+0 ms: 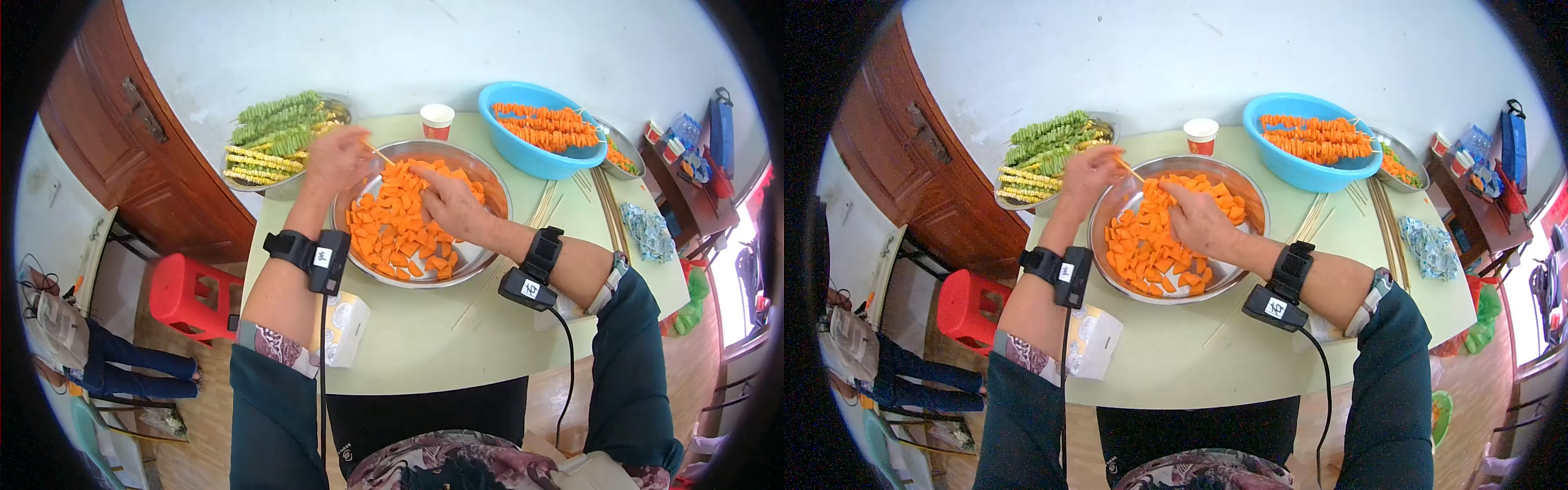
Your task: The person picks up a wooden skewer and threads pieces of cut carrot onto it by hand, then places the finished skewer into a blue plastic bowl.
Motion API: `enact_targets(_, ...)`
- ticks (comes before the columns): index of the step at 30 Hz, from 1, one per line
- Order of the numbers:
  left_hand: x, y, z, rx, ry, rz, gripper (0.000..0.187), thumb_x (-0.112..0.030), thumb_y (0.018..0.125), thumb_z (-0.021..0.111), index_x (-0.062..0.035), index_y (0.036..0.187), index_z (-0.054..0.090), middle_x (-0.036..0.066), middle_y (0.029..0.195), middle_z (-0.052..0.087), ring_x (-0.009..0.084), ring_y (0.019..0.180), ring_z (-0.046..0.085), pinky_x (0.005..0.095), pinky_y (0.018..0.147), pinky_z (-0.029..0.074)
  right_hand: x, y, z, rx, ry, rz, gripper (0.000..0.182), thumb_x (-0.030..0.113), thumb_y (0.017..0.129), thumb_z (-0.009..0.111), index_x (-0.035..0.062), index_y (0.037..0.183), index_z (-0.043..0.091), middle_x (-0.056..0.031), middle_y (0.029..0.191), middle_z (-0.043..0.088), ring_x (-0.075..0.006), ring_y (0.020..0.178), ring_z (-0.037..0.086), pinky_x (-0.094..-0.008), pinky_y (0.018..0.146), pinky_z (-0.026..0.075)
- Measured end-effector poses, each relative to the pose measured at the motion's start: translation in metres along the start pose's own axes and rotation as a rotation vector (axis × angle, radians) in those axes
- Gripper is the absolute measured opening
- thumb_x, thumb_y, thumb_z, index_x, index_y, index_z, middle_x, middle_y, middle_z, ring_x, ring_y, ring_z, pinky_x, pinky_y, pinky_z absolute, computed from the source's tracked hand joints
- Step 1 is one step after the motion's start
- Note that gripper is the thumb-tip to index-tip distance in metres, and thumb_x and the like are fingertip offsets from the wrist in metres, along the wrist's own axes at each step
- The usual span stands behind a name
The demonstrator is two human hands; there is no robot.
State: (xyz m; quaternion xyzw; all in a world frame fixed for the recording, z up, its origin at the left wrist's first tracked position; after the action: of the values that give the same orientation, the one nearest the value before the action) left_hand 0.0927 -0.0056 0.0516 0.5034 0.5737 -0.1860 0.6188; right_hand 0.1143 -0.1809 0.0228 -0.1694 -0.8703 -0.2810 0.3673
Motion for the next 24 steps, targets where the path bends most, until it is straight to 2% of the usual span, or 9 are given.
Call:
enact_targets(2, -0.007, -0.018, 0.051, 0.341, 0.165, 0.058, 0.028, 0.001, 0.082, 0.045, -0.0022, 0.108, 0.056, 0.009, 0.084, 0.062, 0.0133, 0.072, 0.062, 0.0241, 0.061, 0.053, -0.006, 0.008, -0.006, -0.059, 0.099, 0.058, 0.039, 0.002, 0.080, 0.039, -0.0050, 0.118, 0.043, -0.0144, 0.057, 0.056, -0.0210, 0.053, 0.058, -0.0323, 0.055, 0.047)
enact_targets(6, -0.010, -0.016, 0.058, 0.304, 0.116, 0.091, 0.031, 0.001, 0.081, 0.047, -0.0039, 0.109, 0.057, 0.006, 0.081, 0.061, 0.0119, 0.072, 0.061, 0.0247, 0.062, 0.053, -0.013, 0.009, -0.012, -0.071, 0.055, 0.086, 0.040, 0.001, 0.079, 0.038, -0.0052, 0.118, 0.044, -0.0145, 0.058, 0.057, -0.0206, 0.053, 0.059, -0.0318, 0.054, 0.047)
enact_targets(13, -0.017, -0.019, 0.046, 0.319, 0.103, -0.008, 0.046, -0.001, 0.079, 0.052, -0.0065, 0.125, 0.044, 0.006, 0.079, 0.062, 0.0114, 0.070, 0.061, 0.0231, 0.060, 0.051, -0.002, 0.010, -0.014, -0.065, 0.075, 0.049, 0.040, 0.002, 0.078, 0.038, -0.0053, 0.117, 0.044, -0.0140, 0.058, 0.058, -0.0202, 0.054, 0.059, -0.0317, 0.055, 0.047)
enact_targets(15, -0.015, -0.012, 0.029, 0.168, -0.059, -0.024, 0.045, -0.003, 0.078, 0.054, -0.0033, 0.122, 0.046, 0.006, 0.078, 0.063, 0.0111, 0.067, 0.061, 0.0225, 0.059, 0.050, -0.005, 0.012, -0.019, -0.082, 0.086, 0.040, 0.040, 0.003, 0.079, 0.038, -0.0057, 0.117, 0.044, -0.0141, 0.058, 0.058, -0.0204, 0.056, 0.060, -0.0318, 0.056, 0.047)
enact_targets(16, -0.007, -0.008, 0.024, 0.173, -0.061, -0.040, 0.045, -0.003, 0.078, 0.054, -0.0033, 0.122, 0.046, 0.006, 0.078, 0.063, 0.0111, 0.067, 0.061, 0.0225, 0.059, 0.050, -0.010, 0.013, -0.023, -0.125, 0.051, 0.048, 0.042, 0.005, 0.079, 0.039, -0.0036, 0.120, 0.043, -0.0105, 0.057, 0.057, -0.0160, 0.053, 0.055, -0.0284, 0.053, 0.045)
enact_targets(19, 0.006, -0.002, 0.015, 0.193, 0.201, -0.027, 0.033, -0.004, 0.076, 0.057, 0.0013, 0.109, 0.055, 0.007, 0.075, 0.063, 0.0109, 0.063, 0.061, 0.0222, 0.055, 0.049, -0.011, 0.011, -0.026, -0.167, 0.042, 0.069, 0.045, 0.009, 0.079, 0.041, -0.0025, 0.123, 0.042, -0.0071, 0.057, 0.056, -0.0111, 0.052, 0.050, -0.0247, 0.052, 0.042)
enact_targets(21, 0.017, -0.010, 0.025, 0.336, 0.542, -0.131, 0.018, -0.005, 0.075, 0.059, 0.0038, 0.091, 0.061, 0.007, 0.071, 0.063, 0.0113, 0.059, 0.060, 0.0222, 0.050, 0.048, -0.006, 0.012, -0.023, -0.142, 0.023, 0.032, 0.041, 0.006, 0.079, 0.039, -0.0066, 0.118, 0.043, -0.0141, 0.058, 0.059, -0.0210, 0.056, 0.060, -0.0318, 0.057, 0.047)
enact_targets(22, 0.025, -0.013, 0.026, 0.367, 0.558, -0.164, 0.013, -0.004, 0.071, 0.062, 0.0056, 0.081, 0.062, 0.008, 0.068, 0.062, 0.0111, 0.057, 0.058, 0.0245, 0.050, 0.047, -0.007, 0.012, -0.023, -0.140, 0.025, 0.037, 0.041, 0.006, 0.079, 0.039, -0.0066, 0.118, 0.043, -0.0141, 0.058, 0.059, -0.0210, 0.056, 0.060, -0.0318, 0.057, 0.047)
enact_targets(24, 0.037, -0.013, 0.027, 0.416, 0.636, -0.132, 0.015, -0.003, 0.069, 0.064, 0.0051, 0.082, 0.062, 0.009, 0.067, 0.061, 0.0124, 0.057, 0.058, 0.0259, 0.051, 0.047, -0.005, 0.012, -0.020, -0.110, 0.021, 0.024, 0.041, 0.005, 0.079, 0.039, -0.0064, 0.118, 0.043, -0.0136, 0.057, 0.058, -0.0207, 0.056, 0.059, -0.0312, 0.057, 0.047)
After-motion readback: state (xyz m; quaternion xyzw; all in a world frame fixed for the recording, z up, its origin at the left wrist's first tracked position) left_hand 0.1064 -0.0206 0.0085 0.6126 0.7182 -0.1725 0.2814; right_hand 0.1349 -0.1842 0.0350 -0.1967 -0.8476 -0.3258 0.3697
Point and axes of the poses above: each hand's wrist, its own y-axis towards the middle knuckle, its own z-axis out of the palm, x = y × z, the point moved 9 cm from there along y, towards the middle knuckle
